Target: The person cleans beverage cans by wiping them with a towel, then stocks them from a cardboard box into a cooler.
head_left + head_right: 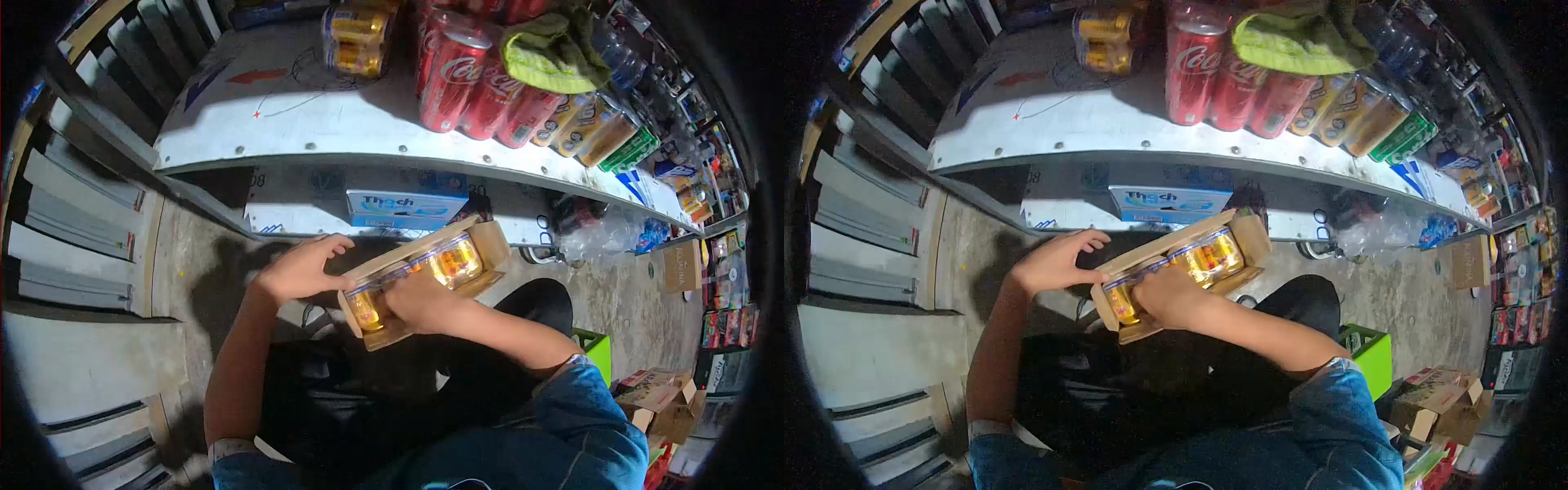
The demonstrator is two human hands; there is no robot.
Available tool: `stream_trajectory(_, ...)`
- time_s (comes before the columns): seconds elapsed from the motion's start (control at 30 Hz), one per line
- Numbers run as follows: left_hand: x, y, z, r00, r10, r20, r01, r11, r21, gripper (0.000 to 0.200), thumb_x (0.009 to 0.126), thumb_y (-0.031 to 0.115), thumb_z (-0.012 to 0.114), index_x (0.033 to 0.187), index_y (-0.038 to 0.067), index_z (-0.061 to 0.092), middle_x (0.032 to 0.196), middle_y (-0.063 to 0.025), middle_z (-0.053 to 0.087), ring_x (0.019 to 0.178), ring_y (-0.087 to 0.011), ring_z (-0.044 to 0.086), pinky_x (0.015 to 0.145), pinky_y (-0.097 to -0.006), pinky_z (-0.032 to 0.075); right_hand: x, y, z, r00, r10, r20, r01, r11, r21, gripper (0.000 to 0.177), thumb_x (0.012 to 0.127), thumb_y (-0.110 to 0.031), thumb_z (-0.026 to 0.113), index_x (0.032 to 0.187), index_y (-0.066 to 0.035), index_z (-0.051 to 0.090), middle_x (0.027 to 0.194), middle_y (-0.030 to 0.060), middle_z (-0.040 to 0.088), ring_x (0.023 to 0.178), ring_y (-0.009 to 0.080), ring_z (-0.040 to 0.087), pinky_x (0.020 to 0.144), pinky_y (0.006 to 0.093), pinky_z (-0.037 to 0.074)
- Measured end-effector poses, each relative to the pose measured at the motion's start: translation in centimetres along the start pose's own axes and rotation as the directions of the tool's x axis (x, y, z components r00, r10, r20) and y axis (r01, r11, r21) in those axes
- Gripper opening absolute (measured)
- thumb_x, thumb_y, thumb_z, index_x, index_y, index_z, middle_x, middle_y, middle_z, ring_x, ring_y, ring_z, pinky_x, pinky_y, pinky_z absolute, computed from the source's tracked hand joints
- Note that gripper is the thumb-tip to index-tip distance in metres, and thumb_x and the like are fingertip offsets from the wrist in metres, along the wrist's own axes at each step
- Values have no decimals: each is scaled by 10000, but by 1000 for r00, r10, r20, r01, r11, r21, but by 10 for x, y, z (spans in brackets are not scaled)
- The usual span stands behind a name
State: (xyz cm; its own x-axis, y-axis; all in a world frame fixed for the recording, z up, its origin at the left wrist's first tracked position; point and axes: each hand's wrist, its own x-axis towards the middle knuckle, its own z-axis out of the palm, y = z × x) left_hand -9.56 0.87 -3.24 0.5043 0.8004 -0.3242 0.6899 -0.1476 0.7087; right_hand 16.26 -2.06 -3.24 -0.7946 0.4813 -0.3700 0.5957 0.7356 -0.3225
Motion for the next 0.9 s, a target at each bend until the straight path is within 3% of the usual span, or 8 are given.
stream_trajectory(0.3, 0, 3, 2, 997, 52, -63, -46, 995, 91, 662, 883, 373, 826, 1379, 14, 574, 1299, -181, 669, 1200, -279, 652, 1042, -406, 513, -6, -2, 6, 972, 3, -234, 37, 985, 169, 250, 901, -274, 736, 970, -37, 699, 832, 191, 726, 842, 390, 729, 736, 520, 550)
stream_trajectory(0.47, -13, 55, -15, 967, 154, -201, -201, 949, -243, 596, 1001, 417, 695, 1402, -3, 560, 1331, -189, 658, 1261, -259, 621, 1100, -373, 465, -37, -20, -58, 935, -69, -347, 161, 957, 242, 226, 962, -291, 711, 936, -79, 636, 848, 119, 658, 811, 366, 680, 683, 486, 504)
stream_trajectory(0.53, -21, 69, -10, 972, 154, -180, -214, 895, -392, 718, 996, 483, 682, 1478, -10, 482, 1382, -202, 618, 1306, -272, 585, 1119, -396, 445, -55, -35, -104, 903, -83, -422, 215, 937, 275, 229, 999, -257, 649, 964, -31, 634, 927, 200, 670, 911, 411, 681, 749, 507, 519)
stream_trajectory(0.6, -49, 118, 1, 811, 129, -571, -533, 567, -628, 1035, 865, 464, 843, 1599, 3, 276, 1409, -211, 584, 1247, -319, 621, 1068, -417, 488, -78, -44, -157, 805, -92, -587, 267, 938, 219, 241, 1010, -254, 639, 944, -23, 612, 926, 190, 624, 884, 403, 658, 719, 484, 500)
stream_trajectory(0.63, -59, 129, 1, 807, 136, -574, -534, 582, -613, 1035, 865, 464, 843, 1599, 3, 276, 1409, -211, 584, 1247, -319, 621, 1068, -417, 488, -82, -42, -171, 792, -99, -602, 279, 936, 213, 241, 1010, -254, 639, 944, -23, 612, 926, 190, 624, 884, 403, 658, 719, 484, 500)
stream_trajectory(0.7, -71, 145, 3, 656, 349, -670, -470, 883, 0, 1339, 724, 380, 963, 1635, -26, 69, 1432, -246, 537, 1244, -351, 613, 1088, -424, 478, -91, -38, -187, 632, -89, -770, 401, 888, 227, 238, 997, -232, 660, 911, -21, 591, 867, 168, 582, 799, 396, 610, 686, 448, 473)
stream_trajectory(0.8, -69, 171, 10, 617, 190, -764, -462, 873, -156, 1045, 644, 216, 957, 1468, -63, 378, 1305, -205, 623, 1177, -290, 660, 1035, -393, 523, -104, -47, -197, 480, 15, -877, 417, 876, 243, 225, 978, -198, 687, 881, -22, 586, 858, 150, 568, 749, 366, 570, 670, 417, 450)
stream_trajectory(0.9, -50, 182, -3, 495, 297, -817, -585, 809, -60, 929, 646, 224, 948, 1383, -38, 446, 1237, -163, 651, 1113, -255, 686, 965, -385, 565, -108, -35, -198, 357, 12, -934, 396, 904, 163, 177, 940, -174, 727, 907, -23, 641, 864, 129, 577, 793, 334, 588, 700, 423, 457)
